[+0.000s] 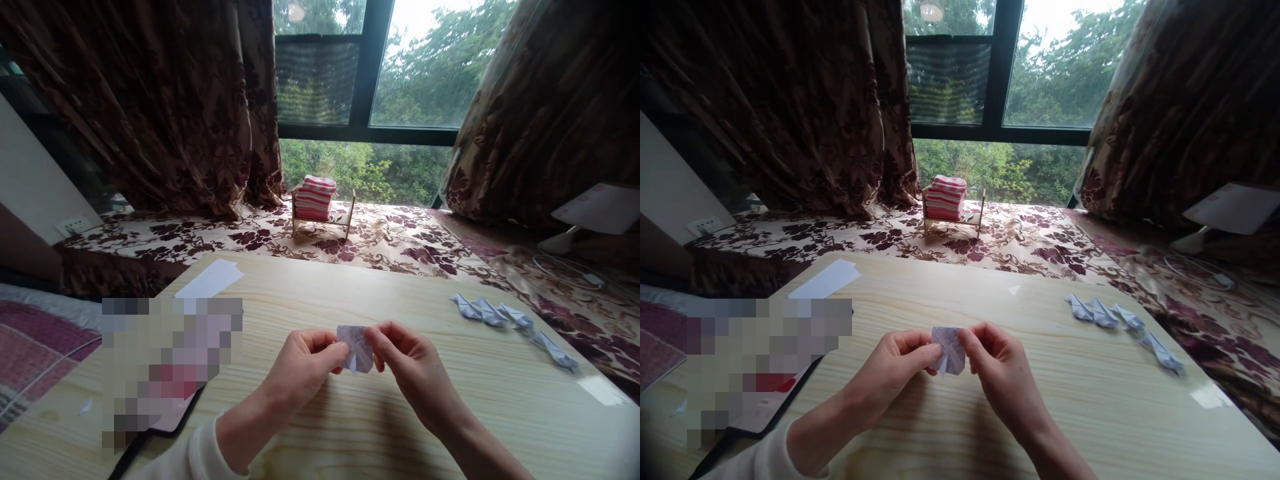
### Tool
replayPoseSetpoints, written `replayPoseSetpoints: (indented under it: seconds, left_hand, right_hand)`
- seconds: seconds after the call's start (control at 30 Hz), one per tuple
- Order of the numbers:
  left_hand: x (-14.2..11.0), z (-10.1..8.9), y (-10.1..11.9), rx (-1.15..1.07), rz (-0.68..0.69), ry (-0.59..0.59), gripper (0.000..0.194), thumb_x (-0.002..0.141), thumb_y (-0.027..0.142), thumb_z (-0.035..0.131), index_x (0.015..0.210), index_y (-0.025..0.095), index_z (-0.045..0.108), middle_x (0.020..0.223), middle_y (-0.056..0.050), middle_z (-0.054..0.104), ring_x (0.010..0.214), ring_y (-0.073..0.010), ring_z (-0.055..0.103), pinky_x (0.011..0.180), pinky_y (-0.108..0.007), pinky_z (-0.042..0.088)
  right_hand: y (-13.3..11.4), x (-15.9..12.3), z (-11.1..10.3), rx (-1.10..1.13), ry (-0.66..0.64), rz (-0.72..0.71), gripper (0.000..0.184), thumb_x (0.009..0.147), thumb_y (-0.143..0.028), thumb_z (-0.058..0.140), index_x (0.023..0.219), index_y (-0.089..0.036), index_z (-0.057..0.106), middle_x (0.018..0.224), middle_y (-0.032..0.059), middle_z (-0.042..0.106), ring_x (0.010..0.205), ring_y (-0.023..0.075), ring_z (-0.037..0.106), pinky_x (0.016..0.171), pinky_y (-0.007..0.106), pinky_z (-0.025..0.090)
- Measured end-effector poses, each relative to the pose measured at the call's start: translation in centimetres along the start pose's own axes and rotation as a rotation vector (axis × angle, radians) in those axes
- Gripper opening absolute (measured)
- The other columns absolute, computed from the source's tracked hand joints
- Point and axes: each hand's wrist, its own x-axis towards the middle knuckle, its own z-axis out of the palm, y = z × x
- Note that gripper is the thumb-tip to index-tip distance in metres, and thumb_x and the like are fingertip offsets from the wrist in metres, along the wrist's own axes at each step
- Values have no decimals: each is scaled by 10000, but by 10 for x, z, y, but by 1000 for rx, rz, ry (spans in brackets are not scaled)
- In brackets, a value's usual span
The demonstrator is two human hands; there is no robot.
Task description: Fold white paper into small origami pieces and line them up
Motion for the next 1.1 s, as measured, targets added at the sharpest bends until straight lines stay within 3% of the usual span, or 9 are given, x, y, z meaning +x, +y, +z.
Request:
replayPoseSetpoints:
  seconds: [0.2, 0.5, 0.7, 0.87, 1.1]
  left_hand:
    - [0, 3, -4, -70, 26, -17, 238, 717, 336, 662, 707, 98, 681, 641, -32, 602, 641, -128, 487, 627, -251, 377]
    - [0, 2, -7, -69, 39, 90, 202, 714, 298, 624, 649, 106, 618, 602, -2, 530, 608, -108, 428, 596, -238, 337]
    - [2, -1, -6, 4, 37, 93, 187, 709, 279, 603, 603, 126, 585, 564, 19, 491, 574, -96, 400, 554, -221, 314]
    - [2, -1, -5, 1, 43, 38, 197, 710, 295, 616, 634, 113, 623, 572, 13, 503, 587, -101, 419, 557, -216, 333]
    - [3, -4, -5, -44, 27, 69, 189, 694, 270, 619, 585, 120, 585, 548, 29, 447, 567, -88, 376, 533, -218, 291]
  right_hand:
    - [0, -1, 6, 67, -21, 21, 396, 779, -527, 627, 630, -166, 562, 540, -28, 510, 519, 97, 459, 507, 225, 388]
    - [5, -7, 16, -52, -8, -55, 379, 841, -495, 553, 645, -171, 574, 567, -3, 558, 529, 113, 513, 493, 233, 428]
    - [10, -5, 2, -309, 115, -319, 197, 864, -323, 579, 1019, -203, 603, 848, 31, 687, 745, 151, 646, 685, 276, 519]
    - [8, -6, 2, -385, -24, -564, 200, 856, -126, 545, 1023, -232, 580, 894, 12, 662, 762, 123, 611, 657, 241, 514]
    - [6, -4, 2, -527, -98, -708, 331, 855, -32, 484, 1110, -226, 572, 936, 37, 645, 800, 132, 598, 694, 258, 519]
